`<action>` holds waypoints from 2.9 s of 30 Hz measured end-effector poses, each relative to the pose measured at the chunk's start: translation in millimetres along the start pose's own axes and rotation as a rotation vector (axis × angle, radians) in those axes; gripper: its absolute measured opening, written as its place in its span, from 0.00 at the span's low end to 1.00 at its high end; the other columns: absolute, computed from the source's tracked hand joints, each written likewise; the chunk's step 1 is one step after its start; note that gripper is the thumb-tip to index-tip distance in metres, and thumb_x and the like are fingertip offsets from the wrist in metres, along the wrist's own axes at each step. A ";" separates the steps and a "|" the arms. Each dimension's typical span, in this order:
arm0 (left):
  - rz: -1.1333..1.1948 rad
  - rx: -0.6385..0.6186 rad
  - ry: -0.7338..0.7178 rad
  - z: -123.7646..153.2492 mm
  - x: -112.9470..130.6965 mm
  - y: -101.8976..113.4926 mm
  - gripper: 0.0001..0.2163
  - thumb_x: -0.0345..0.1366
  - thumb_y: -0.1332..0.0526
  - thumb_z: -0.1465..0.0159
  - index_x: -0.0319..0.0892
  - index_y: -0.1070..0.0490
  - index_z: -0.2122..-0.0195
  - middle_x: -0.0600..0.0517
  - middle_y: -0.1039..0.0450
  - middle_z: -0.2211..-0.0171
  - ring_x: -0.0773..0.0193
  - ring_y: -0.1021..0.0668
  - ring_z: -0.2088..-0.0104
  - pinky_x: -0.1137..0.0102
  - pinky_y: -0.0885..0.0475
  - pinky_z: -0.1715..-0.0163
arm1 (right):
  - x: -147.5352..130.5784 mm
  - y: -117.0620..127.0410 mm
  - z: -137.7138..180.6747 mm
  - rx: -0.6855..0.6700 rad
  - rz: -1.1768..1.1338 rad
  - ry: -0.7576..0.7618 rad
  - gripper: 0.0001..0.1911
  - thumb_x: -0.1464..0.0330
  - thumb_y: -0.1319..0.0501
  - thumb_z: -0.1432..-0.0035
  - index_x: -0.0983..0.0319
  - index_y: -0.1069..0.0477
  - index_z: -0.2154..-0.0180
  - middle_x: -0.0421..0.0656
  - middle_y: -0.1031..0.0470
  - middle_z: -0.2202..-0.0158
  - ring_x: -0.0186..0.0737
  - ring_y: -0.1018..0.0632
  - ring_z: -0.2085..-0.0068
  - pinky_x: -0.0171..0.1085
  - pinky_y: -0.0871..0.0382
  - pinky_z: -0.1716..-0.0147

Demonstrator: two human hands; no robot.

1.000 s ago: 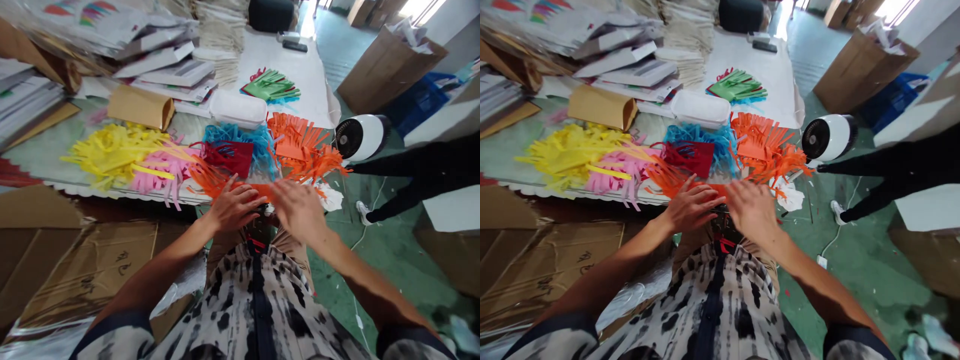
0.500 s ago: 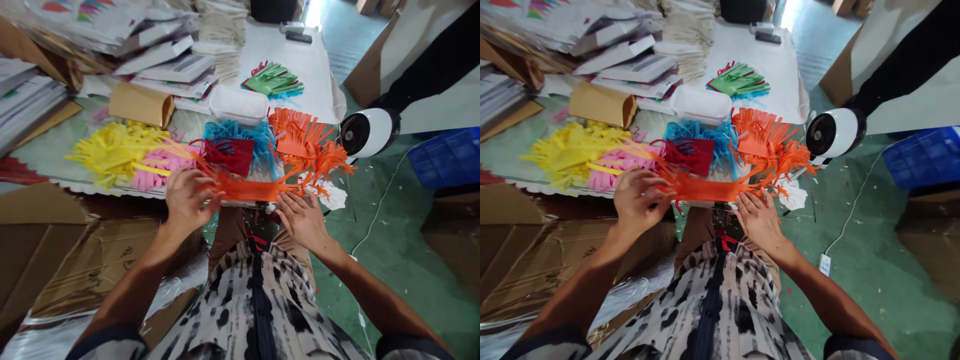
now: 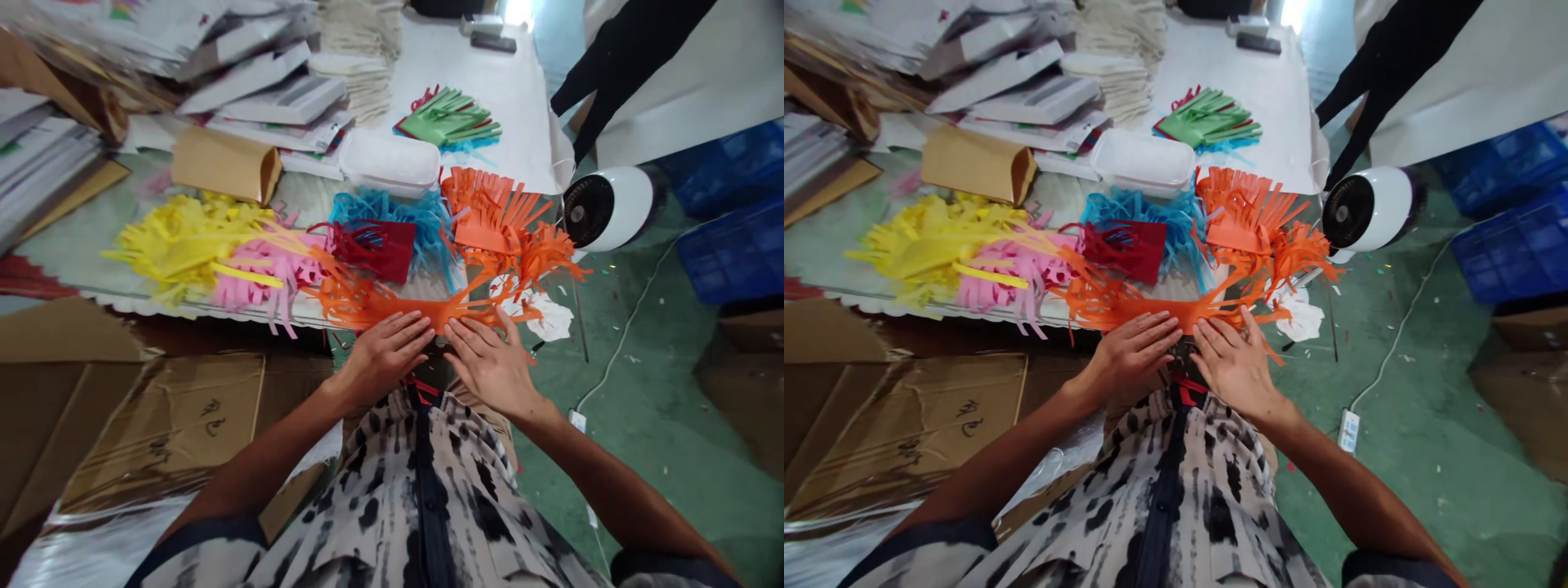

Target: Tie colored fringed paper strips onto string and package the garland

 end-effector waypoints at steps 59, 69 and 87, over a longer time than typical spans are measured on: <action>-0.161 -0.113 0.005 18.0 -36.1 28.7 0.27 0.19 0.46 0.28 0.50 0.35 0.32 0.53 0.19 0.42 0.60 0.21 0.41 0.51 0.45 0.26 | 25.9 0.4 15.3 0.196 0.084 -0.108 0.23 0.77 0.42 0.33 0.47 0.25 0.44 0.38 0.14 0.50 0.52 0.22 0.39 0.60 0.44 0.36; -0.166 -0.078 0.023 14.6 -41.1 39.3 0.22 0.21 0.43 0.31 0.49 0.24 0.41 0.51 0.17 0.49 0.57 0.19 0.46 0.39 0.44 0.26 | -12.4 -5.2 -26.6 0.086 -0.008 -0.021 0.16 0.71 0.40 0.30 0.60 0.20 0.45 0.44 0.16 0.43 0.51 0.22 0.43 0.54 0.45 0.38; -0.014 -0.011 0.087 -33.9 -25.7 10.2 0.09 0.34 0.40 0.25 0.41 0.20 0.57 0.47 0.18 0.59 0.58 0.21 0.59 0.63 0.25 0.55 | 4.0 -6.5 -49.2 0.062 0.015 -0.008 0.13 0.71 0.44 0.25 0.62 0.21 0.60 0.47 0.15 0.57 0.46 0.22 0.52 0.48 0.44 0.44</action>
Point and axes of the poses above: each hand's wrist, its own z-axis away from the middle knuckle, its own y-axis out of the back of the hand, x = y × z, the point moved 1 cm from there along -z, towards the middle knuckle
